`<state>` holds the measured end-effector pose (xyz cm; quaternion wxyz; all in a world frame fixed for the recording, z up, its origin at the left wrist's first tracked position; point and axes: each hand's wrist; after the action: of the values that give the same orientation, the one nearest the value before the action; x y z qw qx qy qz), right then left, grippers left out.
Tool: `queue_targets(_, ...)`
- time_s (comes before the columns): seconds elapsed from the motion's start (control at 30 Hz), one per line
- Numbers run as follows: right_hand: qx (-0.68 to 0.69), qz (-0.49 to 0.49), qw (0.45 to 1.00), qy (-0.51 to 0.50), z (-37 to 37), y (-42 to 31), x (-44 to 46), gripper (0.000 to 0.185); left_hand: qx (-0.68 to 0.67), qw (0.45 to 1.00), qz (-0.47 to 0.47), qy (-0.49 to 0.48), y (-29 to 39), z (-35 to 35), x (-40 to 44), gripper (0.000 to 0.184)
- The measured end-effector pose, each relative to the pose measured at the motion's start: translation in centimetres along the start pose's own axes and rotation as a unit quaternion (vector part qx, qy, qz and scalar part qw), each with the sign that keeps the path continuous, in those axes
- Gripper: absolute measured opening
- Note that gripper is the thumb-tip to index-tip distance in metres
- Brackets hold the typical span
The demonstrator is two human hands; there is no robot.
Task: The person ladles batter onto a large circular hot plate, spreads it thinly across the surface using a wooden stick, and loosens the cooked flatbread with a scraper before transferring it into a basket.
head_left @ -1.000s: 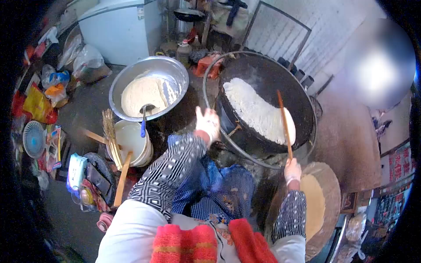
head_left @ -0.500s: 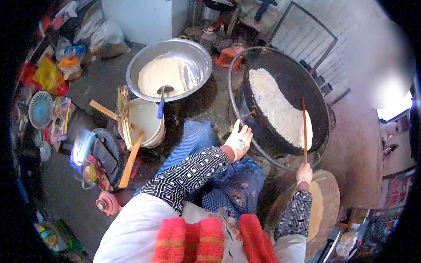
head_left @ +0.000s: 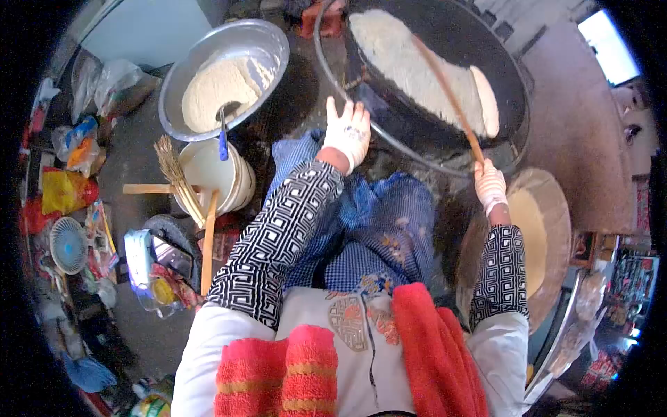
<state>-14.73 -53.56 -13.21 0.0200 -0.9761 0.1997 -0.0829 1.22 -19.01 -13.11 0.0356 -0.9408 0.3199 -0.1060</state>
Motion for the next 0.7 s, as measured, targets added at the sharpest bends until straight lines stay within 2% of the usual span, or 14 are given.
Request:
queue_targets(0.03,-0.014,-0.011,1.0,-0.02,1.5,0.5,-0.6,0.028,0.001,1.0,-0.003,-0.004,-0.2,0.2,0.2,0.044)
queue_targets(0.1,0.144,0.083,0.986,-0.003,3.6,4.8,0.0,0.031,-0.009,1.0,-0.003,-0.016,-1.0,1.4,0.8,0.045)
queue_targets(0.13,-0.018,0.12,0.993,-0.001,1.9,5.0,1.1,0.03,0.002,0.999,-0.003,-0.035,-1.2,0.8,0.8,0.045)
queue_targets(0.17,-0.053,0.132,0.99,0.016,1.5,5.5,1.5,0.031,0.004,0.999,-0.005,-0.048,-1.4,0.6,1.1,0.047)
queue_targets(0.23,-0.043,0.123,0.991,0.03,-0.6,3.1,1.5,0.032,0.03,0.999,-0.008,-0.039,-2.1,2.2,1.6,0.053)
queue_targets(0.3,-0.033,0.086,0.996,0.006,-0.5,2.2,1.1,0.032,0.006,0.995,-0.028,-0.097,-1.9,-0.7,1.6,0.053)
queue_targets(0.33,-0.055,0.075,0.995,-0.023,-0.3,1.7,0.8,0.032,0.01,0.997,-0.036,-0.071,-2.3,0.8,1.8,0.052)
queue_targets(0.37,-0.051,0.128,0.989,-0.06,1.3,2.6,1.2,0.037,0.015,0.997,-0.041,-0.064,-2.6,1.7,1.9,0.053)
queue_targets(0.43,-0.045,0.173,0.982,-0.051,1.0,4.2,2.1,0.038,0.032,0.997,-0.046,-0.047,-3.6,2.7,2.7,0.056)
queue_targets(0.53,-0.046,0.124,0.991,-0.014,0.0,2.6,2.4,0.035,0.018,0.998,-0.049,-0.048,-3.0,-1.4,2.0,0.053)
queue_targets(0.6,-0.023,0.056,0.997,0.042,-1.2,0.4,1.0,0.031,-0.023,0.999,-0.007,0.044,-0.7,-1.1,1.8,0.046)
queue_targets(0.63,0.001,0.027,1.0,0.009,-0.3,0.6,0.3,0.031,-0.083,0.995,0.042,0.036,1.2,-3.1,1.5,0.046)
queue_targets(0.67,-0.02,0.044,0.999,-0.006,0.4,0.3,0.2,0.031,-0.091,0.989,0.075,0.092,3.9,-3.7,0.7,0.041)
queue_targets(0.7,-0.044,0.063,0.997,-0.027,0.8,0.0,-0.5,0.031,-0.104,0.987,0.095,0.081,6.7,-3.3,0.5,0.036)
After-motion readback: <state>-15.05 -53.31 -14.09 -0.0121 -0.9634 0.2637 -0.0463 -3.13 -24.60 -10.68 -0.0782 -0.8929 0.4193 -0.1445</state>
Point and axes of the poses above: each hand's wrist, its own x-axis towards the middle knuckle, its own z-axis out of the palm, y = z × x
